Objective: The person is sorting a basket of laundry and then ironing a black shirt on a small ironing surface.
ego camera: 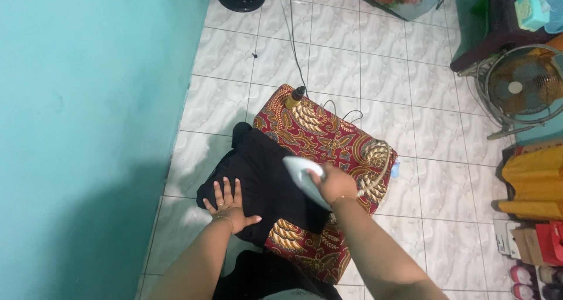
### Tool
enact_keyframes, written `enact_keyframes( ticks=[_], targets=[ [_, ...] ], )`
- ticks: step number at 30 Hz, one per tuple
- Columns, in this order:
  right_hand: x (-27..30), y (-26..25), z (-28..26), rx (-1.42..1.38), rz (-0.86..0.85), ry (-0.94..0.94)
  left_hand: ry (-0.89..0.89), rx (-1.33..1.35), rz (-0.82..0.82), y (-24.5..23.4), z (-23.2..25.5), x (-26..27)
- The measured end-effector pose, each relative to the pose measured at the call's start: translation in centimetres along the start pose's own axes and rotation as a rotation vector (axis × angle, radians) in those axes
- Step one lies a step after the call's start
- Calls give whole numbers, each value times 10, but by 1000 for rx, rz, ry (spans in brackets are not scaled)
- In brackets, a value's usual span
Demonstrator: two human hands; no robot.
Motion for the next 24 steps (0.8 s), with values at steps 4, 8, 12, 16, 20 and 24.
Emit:
enact_keyframes(
  ticks=[4, 8, 12, 16, 20, 24],
  targets=[
    [-2, 0, -25, 163, 101, -273, -22, -20, -8, -2, 1, 0],
    [-9, -5, -15, 3, 181, -91, -19, -16, 13, -2, -1, -3],
    [-17, 1, -20, 55, 163, -228, -26, -26, 18, -3, 1, -1],
    [-9, 1, -26, 41, 126, -159, -36, -27, 5, 0, 0, -1],
    [-17, 13, -38, 160, 207, -321, -60, -38, 1, -2, 1, 0],
    [-6, 6, -32, -5, 140, -116, -53, -28, 7, -1, -2, -3]
  ],
)
Point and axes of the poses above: each hand's wrist, its own x-axis away from the middle knuckle, its own y-axis out of the palm, z = x × y, the point moved 10 cm from there along -x, towards the middle knuckle, and after that the axes turned 13 degrees about -z, right-handed, at the moved point
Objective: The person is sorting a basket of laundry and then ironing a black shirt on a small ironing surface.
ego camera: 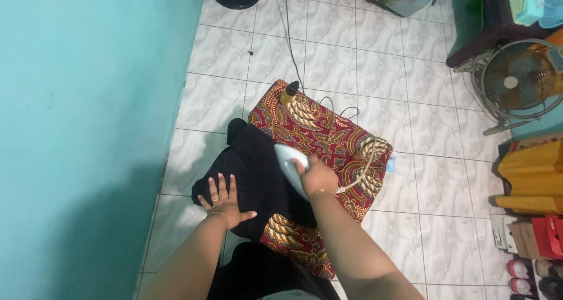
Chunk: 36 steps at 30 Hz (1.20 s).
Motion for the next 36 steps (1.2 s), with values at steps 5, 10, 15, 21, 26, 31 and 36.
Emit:
enact_keyframes(
  ticks=[5, 10, 15, 21, 26, 31, 36],
  targets=[
    [-6, 2, -8, 64, -23, -105, 24, -2, 9, 1, 1, -1],
    [0, -3, -8, -11, -22, 13, 18, 3, 4, 4, 0, -4],
    [-5, 10, 1, 73, 83, -240, 26, -4, 17, -2, 1, -3],
    [54, 34, 7, 297, -217, -374, 51, -9, 25, -1, 1, -5],
    [49, 38, 36, 212, -43, -227, 29, -16, 5, 0, 2, -10],
    [64, 45, 32, 292, -172, -331, 28, -15, 7, -1, 1, -5],
    [66, 33, 36, 202, -283, -13, 49, 10, 24, 0, 2, -6]
  ],
)
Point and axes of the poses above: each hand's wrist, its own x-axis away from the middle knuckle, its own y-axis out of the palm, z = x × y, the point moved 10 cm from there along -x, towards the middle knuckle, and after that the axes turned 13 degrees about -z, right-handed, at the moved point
